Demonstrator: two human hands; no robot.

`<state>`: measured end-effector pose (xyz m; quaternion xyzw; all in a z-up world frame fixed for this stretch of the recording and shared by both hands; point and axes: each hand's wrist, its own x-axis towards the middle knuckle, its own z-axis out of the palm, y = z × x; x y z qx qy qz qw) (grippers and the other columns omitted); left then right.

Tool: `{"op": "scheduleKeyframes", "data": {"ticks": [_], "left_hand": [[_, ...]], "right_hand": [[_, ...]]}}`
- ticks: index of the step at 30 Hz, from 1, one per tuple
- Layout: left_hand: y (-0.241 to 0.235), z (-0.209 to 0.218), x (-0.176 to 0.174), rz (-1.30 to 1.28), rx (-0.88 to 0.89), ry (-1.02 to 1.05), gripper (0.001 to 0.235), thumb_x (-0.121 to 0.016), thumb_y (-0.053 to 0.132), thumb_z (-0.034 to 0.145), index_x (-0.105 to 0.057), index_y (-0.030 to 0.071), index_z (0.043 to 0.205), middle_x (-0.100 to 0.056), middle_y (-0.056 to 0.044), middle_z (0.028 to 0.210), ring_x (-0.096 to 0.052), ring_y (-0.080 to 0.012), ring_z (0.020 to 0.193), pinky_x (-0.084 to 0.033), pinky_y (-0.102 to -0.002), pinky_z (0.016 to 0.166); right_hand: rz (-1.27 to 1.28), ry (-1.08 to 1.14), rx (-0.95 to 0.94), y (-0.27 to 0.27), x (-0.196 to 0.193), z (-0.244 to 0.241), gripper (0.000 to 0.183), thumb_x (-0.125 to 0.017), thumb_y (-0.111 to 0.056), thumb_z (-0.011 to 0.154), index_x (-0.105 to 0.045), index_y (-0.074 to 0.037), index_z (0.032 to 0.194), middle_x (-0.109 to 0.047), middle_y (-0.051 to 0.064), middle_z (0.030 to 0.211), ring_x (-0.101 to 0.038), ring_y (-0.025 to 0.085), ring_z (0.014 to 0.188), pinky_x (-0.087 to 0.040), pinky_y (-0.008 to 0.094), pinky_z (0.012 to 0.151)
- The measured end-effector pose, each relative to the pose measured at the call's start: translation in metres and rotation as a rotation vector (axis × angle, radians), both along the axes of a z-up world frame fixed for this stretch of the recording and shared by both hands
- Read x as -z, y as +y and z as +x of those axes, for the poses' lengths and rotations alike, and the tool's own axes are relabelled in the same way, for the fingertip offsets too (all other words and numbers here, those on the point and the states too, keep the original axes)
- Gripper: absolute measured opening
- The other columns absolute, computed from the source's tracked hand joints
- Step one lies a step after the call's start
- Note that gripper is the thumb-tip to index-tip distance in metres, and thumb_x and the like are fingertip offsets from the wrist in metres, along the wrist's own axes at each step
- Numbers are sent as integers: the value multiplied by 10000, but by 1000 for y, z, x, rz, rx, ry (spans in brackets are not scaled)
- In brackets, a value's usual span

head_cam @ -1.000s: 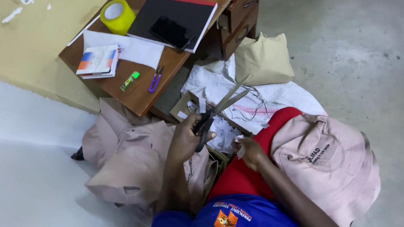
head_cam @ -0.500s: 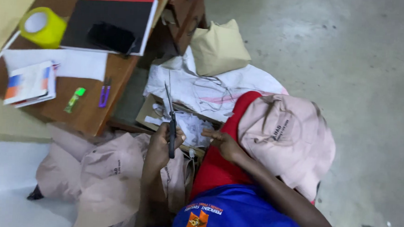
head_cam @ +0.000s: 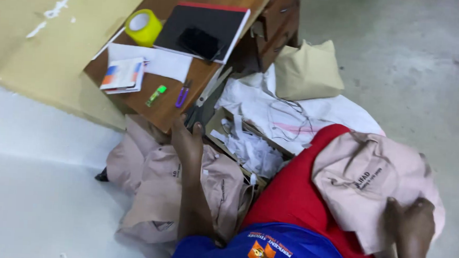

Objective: The person sits on the floor and removes tags from beige bucket hats. They use a small knife to cut the tag strings on the outside of the hats and scissors to cut the paper tags inside the hats.

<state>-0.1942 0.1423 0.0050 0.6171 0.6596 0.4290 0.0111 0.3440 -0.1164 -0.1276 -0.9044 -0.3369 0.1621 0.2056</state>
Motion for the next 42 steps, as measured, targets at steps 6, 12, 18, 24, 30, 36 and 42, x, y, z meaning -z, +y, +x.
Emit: {"op": "scheduleKeyframes", "data": {"ticks": [6,12,18,24,30,36,42], "left_hand": [[34,-65,-10,2,-354,42,255,-710,133,956,-668,13,1177,-703,-228,1154,-670,-496,1014,-517,-585,818],[65,-80,-17,-298,-349,67,332,-532,230,1038,-772,54,1185,-757,-192,1153,-681,-445,1065,-511,-582,915],[77,-41,-36,211,51,406,232,-693,17,911,-713,-46,1133,-671,-260,1089,-609,-465,981,-479,-528,884],[186,-60,75,34,80,275,621,-539,352,1246,-637,107,684,-610,-137,646,-592,-310,590,-361,-510,573],[146,-43,58,315,90,505,163,-687,65,1137,-837,22,1093,-692,-199,795,-677,-387,689,-528,-383,661],[156,-77,42,58,78,758,270,-841,158,955,-712,0,1133,-679,-218,938,-688,-401,834,-544,-486,790],[137,-71,40,-74,140,271,121,-572,-26,1108,-611,-140,1092,-572,-415,914,-602,-641,871,-510,-589,728]], "right_hand": [[226,31,-626,-41,143,109,757,-788,-78,618,-778,-255,1354,-776,95,1264,-770,254,1116,-578,308,1061],[743,1472,462,-16,111,30,187,-580,-52,774,-655,-223,762,-694,-118,848,-705,63,877,-629,217,893],[849,1677,382,2,35,-33,450,-684,-472,1020,-683,-132,1315,-755,94,1201,-729,257,1115,-559,482,1057],[752,1723,410,20,50,-42,348,-675,16,834,-690,124,1164,-753,227,1163,-741,346,1058,-597,458,1002],[1005,1840,346,28,-8,-90,479,-687,-31,890,-640,15,1364,-734,299,1160,-729,512,1033,-577,709,879],[1024,1712,320,33,-39,-129,476,-725,-14,863,-643,18,1330,-764,266,1097,-773,446,966,-622,646,855],[941,1340,241,-15,-91,-107,584,-820,108,770,-650,7,1319,-760,175,979,-776,323,873,-670,547,808]]}}
